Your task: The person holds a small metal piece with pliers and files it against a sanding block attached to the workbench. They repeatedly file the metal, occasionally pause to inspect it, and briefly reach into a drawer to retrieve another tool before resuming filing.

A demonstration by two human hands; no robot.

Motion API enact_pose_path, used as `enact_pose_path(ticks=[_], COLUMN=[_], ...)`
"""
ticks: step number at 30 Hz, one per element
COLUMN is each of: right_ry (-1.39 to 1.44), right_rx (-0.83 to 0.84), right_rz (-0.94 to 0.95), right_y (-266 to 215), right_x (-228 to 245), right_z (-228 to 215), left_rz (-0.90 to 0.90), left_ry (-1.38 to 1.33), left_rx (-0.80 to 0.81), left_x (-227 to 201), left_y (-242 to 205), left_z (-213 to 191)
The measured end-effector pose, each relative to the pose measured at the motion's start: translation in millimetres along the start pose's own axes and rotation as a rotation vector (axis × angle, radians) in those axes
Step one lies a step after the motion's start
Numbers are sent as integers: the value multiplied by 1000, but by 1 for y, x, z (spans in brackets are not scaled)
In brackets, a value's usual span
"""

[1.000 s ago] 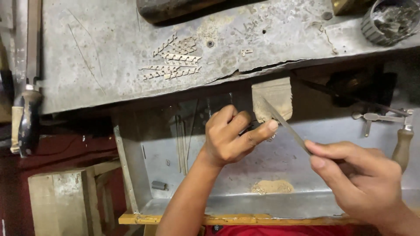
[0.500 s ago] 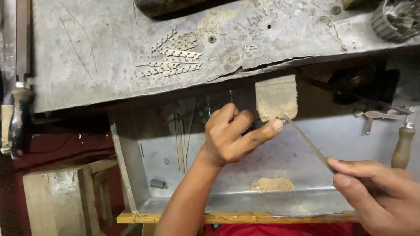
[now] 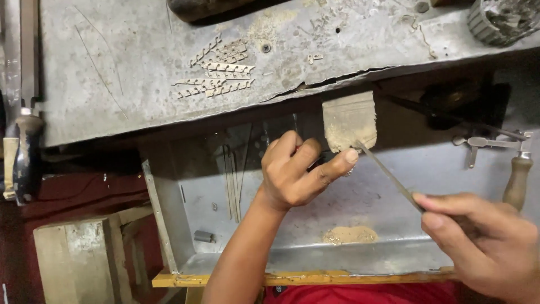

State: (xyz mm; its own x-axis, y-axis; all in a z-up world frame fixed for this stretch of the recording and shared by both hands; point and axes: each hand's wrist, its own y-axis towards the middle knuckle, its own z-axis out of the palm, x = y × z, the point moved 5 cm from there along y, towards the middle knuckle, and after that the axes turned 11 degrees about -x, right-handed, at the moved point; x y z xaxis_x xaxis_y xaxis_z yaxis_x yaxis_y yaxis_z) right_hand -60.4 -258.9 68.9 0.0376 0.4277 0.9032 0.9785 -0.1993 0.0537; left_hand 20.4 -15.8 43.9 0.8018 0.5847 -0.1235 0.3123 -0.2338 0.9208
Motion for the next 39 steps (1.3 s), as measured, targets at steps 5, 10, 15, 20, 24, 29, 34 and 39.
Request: enact_pose_path(ticks=[5, 10, 15, 20, 24, 29, 34, 39], right_ry=[-84, -15, 13, -158, -25, 23, 77, -88], right_rx=[-32, 17, -50, 20, -61, 53, -17, -11], right_rz=[-77, -283, -87, -8, -128, -315, -17, 23], right_y=[8, 48, 24, -5, 23, 52, 10, 3], right_x=[16, 54, 22, 0, 28, 62, 13, 5], right_z=[10, 34, 14, -1, 24, 38, 13, 11], left_rz=[-25, -8, -29, 3, -7, -37, -18, -29], left_ry=[-12, -27, -22, 12, 2, -34, 13, 8], left_rx=[27, 43, 37, -12, 33, 41, 20, 24], left_x=[-1, -3, -3, 0, -1, -3, -3, -2], left_y=[1, 5, 2, -5, -1, 3, 0, 0], left_z=[-1, -3, 1, 3, -1, -1, 1, 2])
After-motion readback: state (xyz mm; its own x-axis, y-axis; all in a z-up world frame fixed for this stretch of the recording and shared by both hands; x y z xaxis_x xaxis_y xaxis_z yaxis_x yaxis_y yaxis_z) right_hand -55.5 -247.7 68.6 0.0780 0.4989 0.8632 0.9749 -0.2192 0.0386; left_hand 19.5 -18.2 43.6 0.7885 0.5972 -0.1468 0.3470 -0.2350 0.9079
